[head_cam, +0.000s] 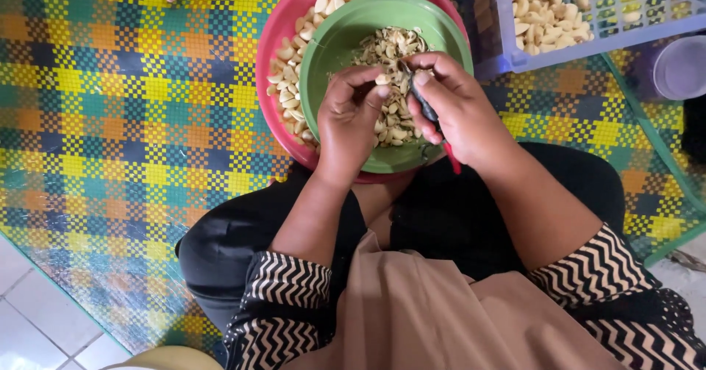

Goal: A person sits on the floor sorting and cleaning garlic cloves, removing skins and placing them into bowls.

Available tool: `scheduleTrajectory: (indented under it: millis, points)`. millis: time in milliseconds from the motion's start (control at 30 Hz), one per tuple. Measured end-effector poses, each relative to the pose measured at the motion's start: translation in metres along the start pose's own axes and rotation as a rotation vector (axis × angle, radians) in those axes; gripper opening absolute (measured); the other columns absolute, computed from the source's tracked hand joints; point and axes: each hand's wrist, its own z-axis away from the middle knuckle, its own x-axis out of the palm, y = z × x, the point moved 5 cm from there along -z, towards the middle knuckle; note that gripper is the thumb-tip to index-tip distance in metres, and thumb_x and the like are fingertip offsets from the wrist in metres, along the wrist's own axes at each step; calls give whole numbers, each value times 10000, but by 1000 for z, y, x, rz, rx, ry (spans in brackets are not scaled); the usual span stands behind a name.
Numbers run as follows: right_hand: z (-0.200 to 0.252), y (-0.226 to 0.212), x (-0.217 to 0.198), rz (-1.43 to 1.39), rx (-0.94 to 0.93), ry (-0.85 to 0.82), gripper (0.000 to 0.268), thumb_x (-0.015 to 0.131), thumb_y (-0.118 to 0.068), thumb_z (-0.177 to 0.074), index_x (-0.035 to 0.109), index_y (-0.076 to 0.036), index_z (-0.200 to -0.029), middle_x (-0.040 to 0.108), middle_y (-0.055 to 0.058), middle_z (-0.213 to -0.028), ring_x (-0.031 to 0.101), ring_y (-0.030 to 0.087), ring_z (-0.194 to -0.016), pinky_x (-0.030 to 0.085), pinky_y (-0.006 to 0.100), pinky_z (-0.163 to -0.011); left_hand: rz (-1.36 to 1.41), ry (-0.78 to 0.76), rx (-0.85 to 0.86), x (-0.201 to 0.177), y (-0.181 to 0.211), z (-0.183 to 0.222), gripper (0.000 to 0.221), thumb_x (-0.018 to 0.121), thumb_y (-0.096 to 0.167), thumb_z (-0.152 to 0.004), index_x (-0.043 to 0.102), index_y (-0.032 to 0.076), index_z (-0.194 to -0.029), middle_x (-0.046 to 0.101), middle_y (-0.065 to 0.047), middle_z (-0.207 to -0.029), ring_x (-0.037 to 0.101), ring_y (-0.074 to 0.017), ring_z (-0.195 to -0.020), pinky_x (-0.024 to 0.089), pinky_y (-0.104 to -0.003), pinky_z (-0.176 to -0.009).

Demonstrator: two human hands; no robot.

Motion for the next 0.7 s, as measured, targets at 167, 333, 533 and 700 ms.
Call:
scheduleTrajectory:
  millis: [167,333,533,700]
  points:
    - [2,-25,7,382,-2,-21,245,425,-88,-1108,526,22,-1302,562,122,-785,498,126,-458,395,243,-379,322,-5,-218,-1,-3,-1,286,629,16,-1055,631,46,-1340,677,-128,-1282,666,-177,-1102,598,-351,-990]
    - [4,-25,3,731,46,0,240,447,-162,-1104,436,-67,-1325,599,100,-845,502,148,-564,427,324,-540,483,5,-322,0,-16,1,242,582,11,-1067,629,38,-1302,681,-120,-1303,711,-208,-1056,618,-332,-940]
    - [7,-27,7,759,5,-55,396,463,-154,-1099,458,-119,-1493,571,52,-824,507,118,-628,453,294,-636,645,-15,-471,0,-22,3,360,650,25,-1029,596,29,-1384,679,-116,-1175,688,-214,-1045,599,-363,-1003]
    - [10,-40,22,844,-140,-199,451,465,-138,-1077,431,-48,-1518,519,146,-1550,619,204,-1226,472,355,-979,637,-69,-499,2,-20,3,342,685,120,-1028,615,84,-1360,660,-55,-1110,686,-213,-967,607,-393,-946]
